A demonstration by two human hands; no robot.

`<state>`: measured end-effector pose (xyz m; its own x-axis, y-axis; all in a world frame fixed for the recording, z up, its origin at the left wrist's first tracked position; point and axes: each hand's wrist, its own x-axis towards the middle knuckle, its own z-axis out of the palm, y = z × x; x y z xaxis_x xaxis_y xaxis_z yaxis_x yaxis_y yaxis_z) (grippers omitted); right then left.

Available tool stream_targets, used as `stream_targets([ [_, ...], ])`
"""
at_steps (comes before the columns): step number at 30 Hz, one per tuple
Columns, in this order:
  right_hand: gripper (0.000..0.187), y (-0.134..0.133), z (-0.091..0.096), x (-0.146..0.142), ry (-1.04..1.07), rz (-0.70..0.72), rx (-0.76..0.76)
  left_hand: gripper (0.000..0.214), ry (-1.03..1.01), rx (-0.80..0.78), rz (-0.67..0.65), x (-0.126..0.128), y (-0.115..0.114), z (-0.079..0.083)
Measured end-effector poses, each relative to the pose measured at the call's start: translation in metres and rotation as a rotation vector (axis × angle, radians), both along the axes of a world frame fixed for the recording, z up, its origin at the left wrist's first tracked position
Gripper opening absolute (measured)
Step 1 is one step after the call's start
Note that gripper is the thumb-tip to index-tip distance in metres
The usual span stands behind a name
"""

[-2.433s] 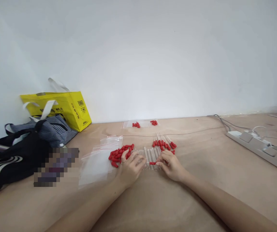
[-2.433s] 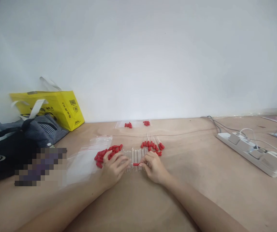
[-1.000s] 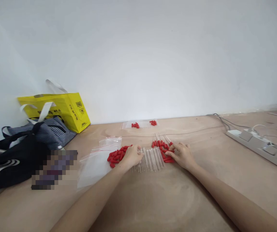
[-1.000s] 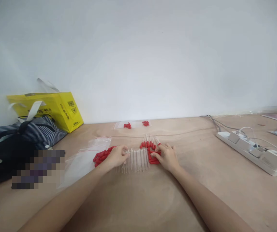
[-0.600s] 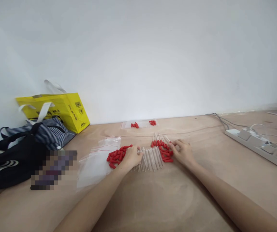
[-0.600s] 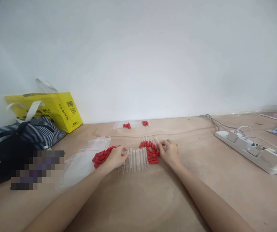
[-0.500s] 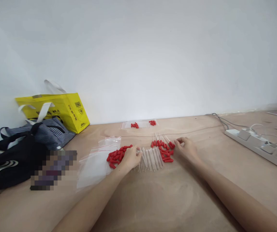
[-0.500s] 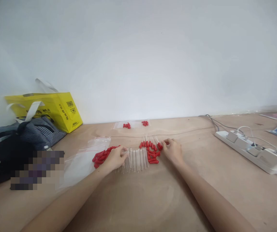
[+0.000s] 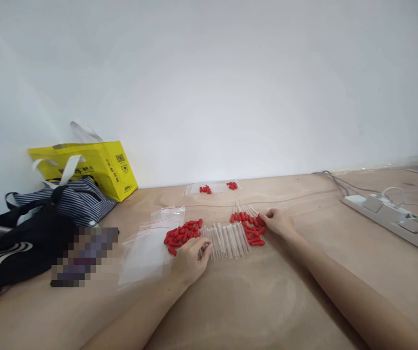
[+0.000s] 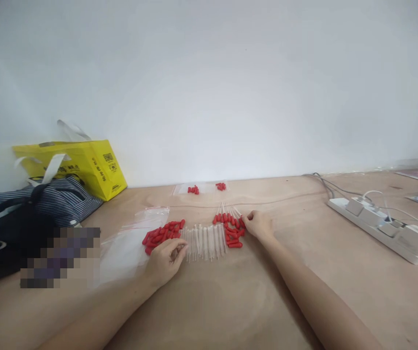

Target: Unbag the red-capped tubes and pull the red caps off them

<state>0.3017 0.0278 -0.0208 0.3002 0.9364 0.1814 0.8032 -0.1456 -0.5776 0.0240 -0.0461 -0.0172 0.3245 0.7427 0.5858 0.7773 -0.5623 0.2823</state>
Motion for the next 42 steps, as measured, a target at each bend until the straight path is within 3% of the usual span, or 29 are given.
stream_targets([
  [4,0.028,-0.006,0.005,-0.004,0.023,0.002,0.073,0.015,-0.002,0.089,-0.02,0.002,0.001,0.005],
  [6,0.028,-0.015,0.006,-0.01,0.054,0.072,0.122,0.015,0.0,0.14,-0.016,0.003,0.0,0.006],
  [11,0.019,-0.057,0.001,-0.039,0.015,0.493,0.41,0.024,0.093,0.342,0.066,0.009,-0.005,0.006],
  [15,0.012,-0.082,-0.003,-0.063,-0.096,0.695,0.479,0.021,0.217,0.393,-0.002,0.015,-0.008,0.004],
  [23,0.015,-0.087,-0.005,-0.075,-0.247,0.765,0.553,0.017,0.329,0.432,-0.082,0.014,-0.008,-0.002],
  [31,0.015,-0.09,-0.012,-0.074,-0.338,0.734,0.634,0.022,0.27,0.448,-0.107,0.015,-0.011,-0.002],
  [42,0.014,-0.094,-0.007,-0.07,-0.273,0.865,0.688,0.023,0.24,0.469,-0.173,0.014,-0.018,0.0],
])
